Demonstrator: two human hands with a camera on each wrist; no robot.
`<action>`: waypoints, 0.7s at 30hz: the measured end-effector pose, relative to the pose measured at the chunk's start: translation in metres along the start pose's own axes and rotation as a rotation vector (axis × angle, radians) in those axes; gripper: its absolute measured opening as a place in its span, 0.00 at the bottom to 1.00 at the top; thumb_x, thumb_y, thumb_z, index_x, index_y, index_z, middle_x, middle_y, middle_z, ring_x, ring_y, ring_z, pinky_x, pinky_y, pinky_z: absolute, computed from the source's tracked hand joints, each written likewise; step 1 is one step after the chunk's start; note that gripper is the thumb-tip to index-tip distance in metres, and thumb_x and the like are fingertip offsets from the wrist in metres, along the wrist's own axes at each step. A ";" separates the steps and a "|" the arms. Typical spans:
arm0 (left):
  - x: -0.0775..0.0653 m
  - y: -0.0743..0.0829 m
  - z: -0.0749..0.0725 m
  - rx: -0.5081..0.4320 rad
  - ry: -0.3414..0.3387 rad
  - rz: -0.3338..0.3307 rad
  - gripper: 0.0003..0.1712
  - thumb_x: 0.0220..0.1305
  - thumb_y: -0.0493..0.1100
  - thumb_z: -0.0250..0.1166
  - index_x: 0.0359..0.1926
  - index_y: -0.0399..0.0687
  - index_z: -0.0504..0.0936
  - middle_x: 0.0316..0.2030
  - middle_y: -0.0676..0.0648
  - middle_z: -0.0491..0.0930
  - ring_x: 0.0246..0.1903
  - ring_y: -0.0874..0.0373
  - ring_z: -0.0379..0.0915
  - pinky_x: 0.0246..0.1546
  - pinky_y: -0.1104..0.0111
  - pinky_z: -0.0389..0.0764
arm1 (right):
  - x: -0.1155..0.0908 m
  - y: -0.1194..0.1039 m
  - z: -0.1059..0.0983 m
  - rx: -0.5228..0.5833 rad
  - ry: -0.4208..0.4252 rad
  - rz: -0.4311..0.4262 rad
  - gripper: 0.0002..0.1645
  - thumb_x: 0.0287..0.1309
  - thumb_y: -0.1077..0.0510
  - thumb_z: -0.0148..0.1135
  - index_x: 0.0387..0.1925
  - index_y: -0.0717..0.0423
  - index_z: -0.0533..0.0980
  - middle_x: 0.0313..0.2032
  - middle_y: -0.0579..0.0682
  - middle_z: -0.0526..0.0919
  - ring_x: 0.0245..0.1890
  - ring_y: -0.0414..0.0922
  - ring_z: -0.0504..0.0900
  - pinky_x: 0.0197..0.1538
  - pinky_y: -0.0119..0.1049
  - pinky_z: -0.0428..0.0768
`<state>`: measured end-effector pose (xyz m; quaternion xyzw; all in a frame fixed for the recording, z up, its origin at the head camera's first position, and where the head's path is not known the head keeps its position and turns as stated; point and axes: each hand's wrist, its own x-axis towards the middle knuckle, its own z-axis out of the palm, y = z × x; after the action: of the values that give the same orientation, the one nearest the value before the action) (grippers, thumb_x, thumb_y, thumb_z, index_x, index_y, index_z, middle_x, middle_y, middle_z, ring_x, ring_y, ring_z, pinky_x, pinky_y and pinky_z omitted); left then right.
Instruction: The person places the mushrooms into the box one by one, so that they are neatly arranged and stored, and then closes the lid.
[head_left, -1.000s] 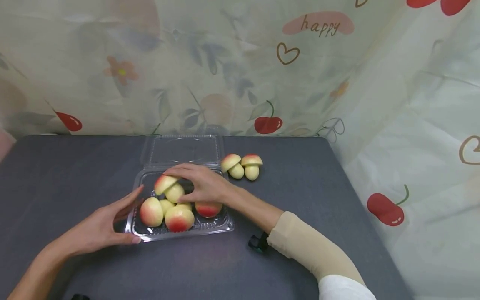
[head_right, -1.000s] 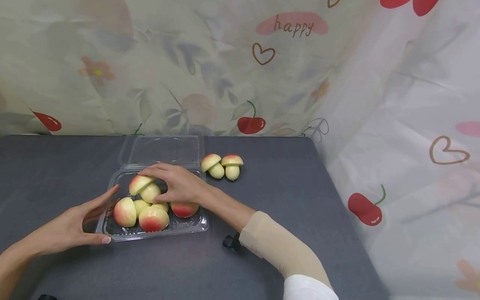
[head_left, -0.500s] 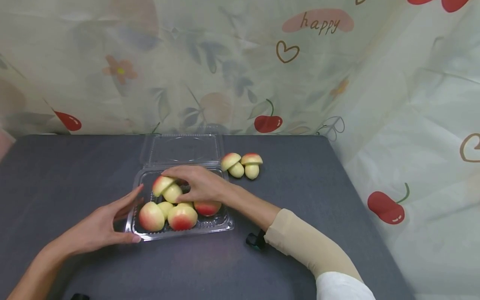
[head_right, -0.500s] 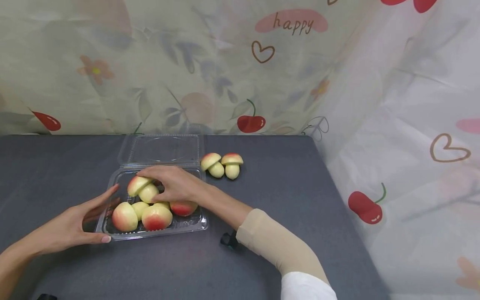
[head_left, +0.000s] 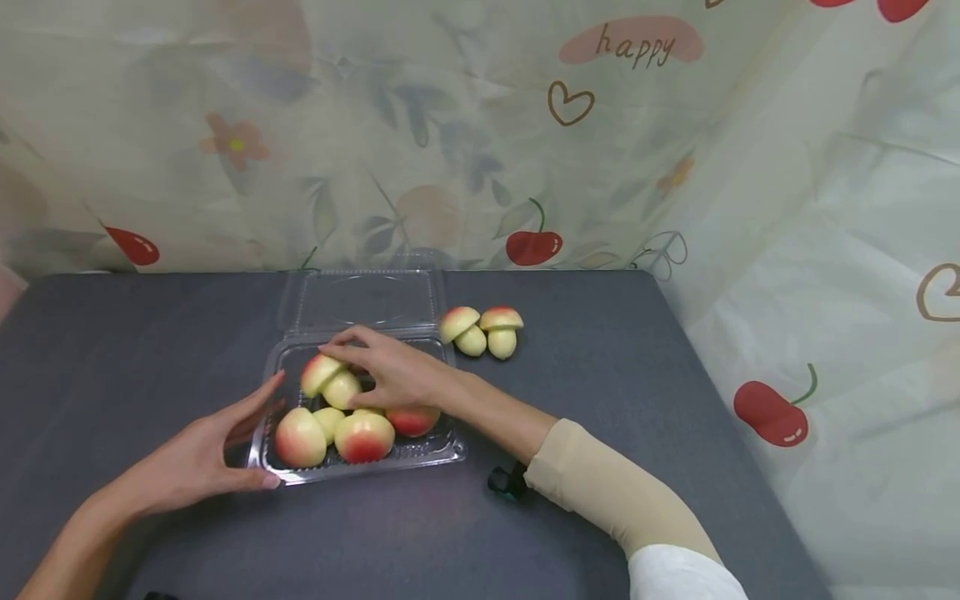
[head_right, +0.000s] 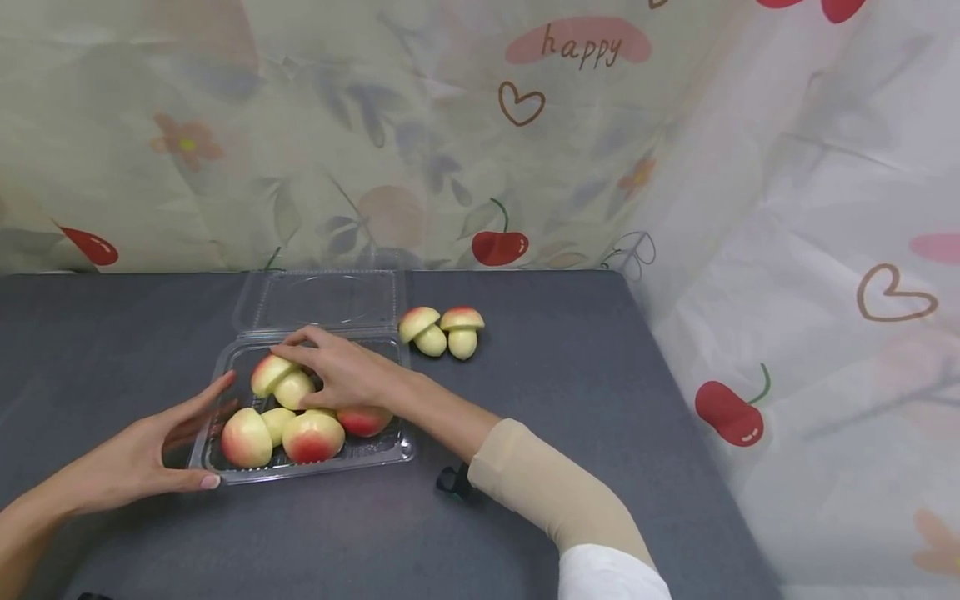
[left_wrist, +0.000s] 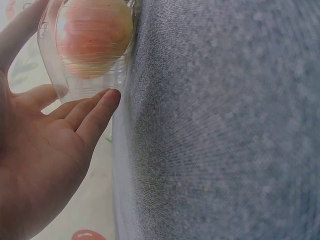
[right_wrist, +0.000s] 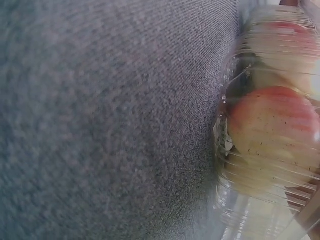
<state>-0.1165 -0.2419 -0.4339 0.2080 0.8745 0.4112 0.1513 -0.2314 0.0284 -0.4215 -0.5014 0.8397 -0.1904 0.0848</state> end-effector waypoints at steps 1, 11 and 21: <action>0.000 0.000 0.000 -0.002 0.001 0.002 0.67 0.50 0.58 0.77 0.80 0.54 0.41 0.73 0.33 0.55 0.65 0.38 0.63 0.51 0.82 0.69 | 0.000 0.000 0.000 0.003 0.000 -0.004 0.45 0.58 0.52 0.72 0.73 0.53 0.63 0.68 0.51 0.64 0.56 0.37 0.72 0.56 0.21 0.67; 0.000 0.001 0.002 -0.028 -0.007 -0.016 0.67 0.50 0.58 0.77 0.80 0.54 0.41 0.75 0.34 0.52 0.66 0.38 0.62 0.51 0.82 0.70 | -0.003 0.004 0.000 0.088 0.015 -0.041 0.40 0.60 0.56 0.70 0.71 0.58 0.66 0.67 0.53 0.66 0.52 0.37 0.81 0.56 0.21 0.70; 0.000 0.001 0.001 -0.025 -0.006 -0.022 0.67 0.50 0.59 0.77 0.80 0.54 0.41 0.75 0.35 0.51 0.66 0.39 0.61 0.51 0.83 0.69 | -0.010 0.012 -0.005 0.251 0.085 -0.075 0.34 0.61 0.60 0.69 0.67 0.64 0.70 0.64 0.56 0.71 0.53 0.46 0.83 0.54 0.24 0.76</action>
<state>-0.1157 -0.2410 -0.4340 0.1976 0.8711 0.4198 0.1611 -0.2384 0.0437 -0.4222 -0.5093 0.7929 -0.3179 0.1041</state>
